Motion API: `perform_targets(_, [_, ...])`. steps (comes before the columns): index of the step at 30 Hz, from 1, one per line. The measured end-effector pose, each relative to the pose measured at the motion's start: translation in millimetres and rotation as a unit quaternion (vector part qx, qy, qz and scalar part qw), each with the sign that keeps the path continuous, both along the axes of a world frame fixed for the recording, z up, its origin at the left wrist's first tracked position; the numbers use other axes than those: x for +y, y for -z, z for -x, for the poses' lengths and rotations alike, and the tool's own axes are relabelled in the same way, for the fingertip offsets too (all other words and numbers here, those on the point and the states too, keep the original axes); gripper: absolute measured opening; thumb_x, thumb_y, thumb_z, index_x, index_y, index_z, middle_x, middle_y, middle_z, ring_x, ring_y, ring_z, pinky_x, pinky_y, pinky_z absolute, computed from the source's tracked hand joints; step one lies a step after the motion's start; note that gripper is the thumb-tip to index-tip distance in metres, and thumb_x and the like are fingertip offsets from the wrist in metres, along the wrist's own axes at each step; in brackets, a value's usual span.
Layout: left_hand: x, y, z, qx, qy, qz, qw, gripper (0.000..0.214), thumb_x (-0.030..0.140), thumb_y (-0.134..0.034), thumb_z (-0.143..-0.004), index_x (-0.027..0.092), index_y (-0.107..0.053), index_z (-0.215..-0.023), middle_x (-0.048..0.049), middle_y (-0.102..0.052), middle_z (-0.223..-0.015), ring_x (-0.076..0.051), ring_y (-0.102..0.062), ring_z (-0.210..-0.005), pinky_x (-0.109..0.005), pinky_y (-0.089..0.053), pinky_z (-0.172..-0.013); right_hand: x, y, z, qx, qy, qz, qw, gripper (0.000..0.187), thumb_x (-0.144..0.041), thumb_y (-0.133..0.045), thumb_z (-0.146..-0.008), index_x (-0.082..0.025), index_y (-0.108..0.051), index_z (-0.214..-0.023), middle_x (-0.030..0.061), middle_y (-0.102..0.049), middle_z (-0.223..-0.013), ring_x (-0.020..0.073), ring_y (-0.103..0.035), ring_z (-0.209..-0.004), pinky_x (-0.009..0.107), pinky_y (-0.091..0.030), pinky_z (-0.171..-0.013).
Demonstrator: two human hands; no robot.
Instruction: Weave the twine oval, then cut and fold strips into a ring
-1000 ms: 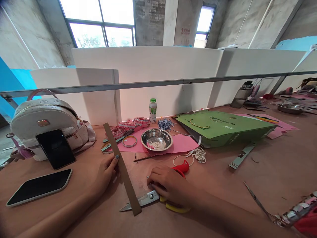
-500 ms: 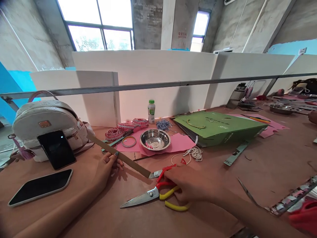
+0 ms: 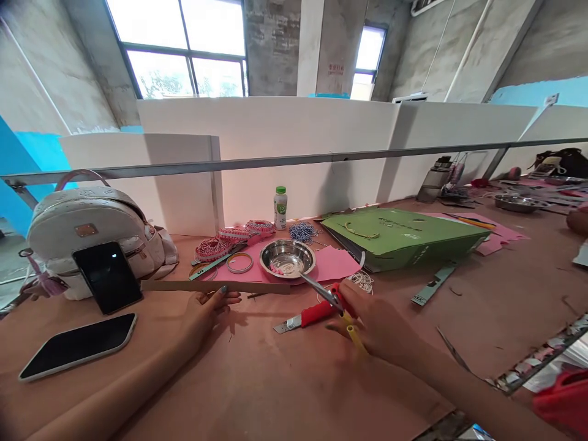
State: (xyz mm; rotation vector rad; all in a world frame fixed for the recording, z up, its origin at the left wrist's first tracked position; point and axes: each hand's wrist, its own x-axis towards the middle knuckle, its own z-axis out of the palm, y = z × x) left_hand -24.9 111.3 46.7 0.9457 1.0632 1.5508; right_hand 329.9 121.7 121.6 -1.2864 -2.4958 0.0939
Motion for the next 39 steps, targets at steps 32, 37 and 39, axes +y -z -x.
perform_targets(32, [-36, 4.8, -28, 0.002, 0.122, -0.047, 0.991, 0.030, 0.041, -0.072, -0.089, 0.012, -0.073, -0.099, -0.0142, -0.080, -0.096, -0.029, -0.077, -0.093, -0.037, -0.063, -0.083, 25, -45.8, 70, -0.281, -0.156, -0.061, 0.945, 0.049, -0.062, -0.050, -0.093, -0.014, -0.058, -0.093, 0.0112, -0.064, -0.091, 0.0253, -0.062, -0.076, 0.031, -0.029, -0.056])
perform_targets(37, [-36, 1.8, -28, 0.000, 0.119, -0.047, 0.992, 0.027, 0.038, -0.073, -0.088, 0.012, -0.073, -0.097, -0.0129, -0.080, -0.094, -0.027, -0.077, -0.091, -0.035, -0.063, -0.082, 24, -46.3, 73, -0.312, -0.148, -0.083, 0.935, 0.046, -0.059, -0.052, -0.094, -0.013, -0.059, -0.093, 0.0122, -0.064, -0.090, 0.0254, -0.061, -0.075, 0.031, -0.026, -0.055])
perform_targets(39, [-37, -0.9, -30, 0.002, 0.120, -0.045, 0.992, 0.028, 0.038, -0.075, -0.087, 0.012, -0.073, -0.097, -0.0130, -0.080, -0.094, -0.028, -0.077, -0.091, -0.036, -0.064, -0.081, 26, -45.3, 72, -0.318, -0.147, -0.096, 0.932, 0.045, -0.058, -0.053, -0.094, -0.013, -0.059, -0.094, 0.0120, -0.064, -0.090, 0.0251, -0.061, -0.074, 0.031, -0.025, -0.054])
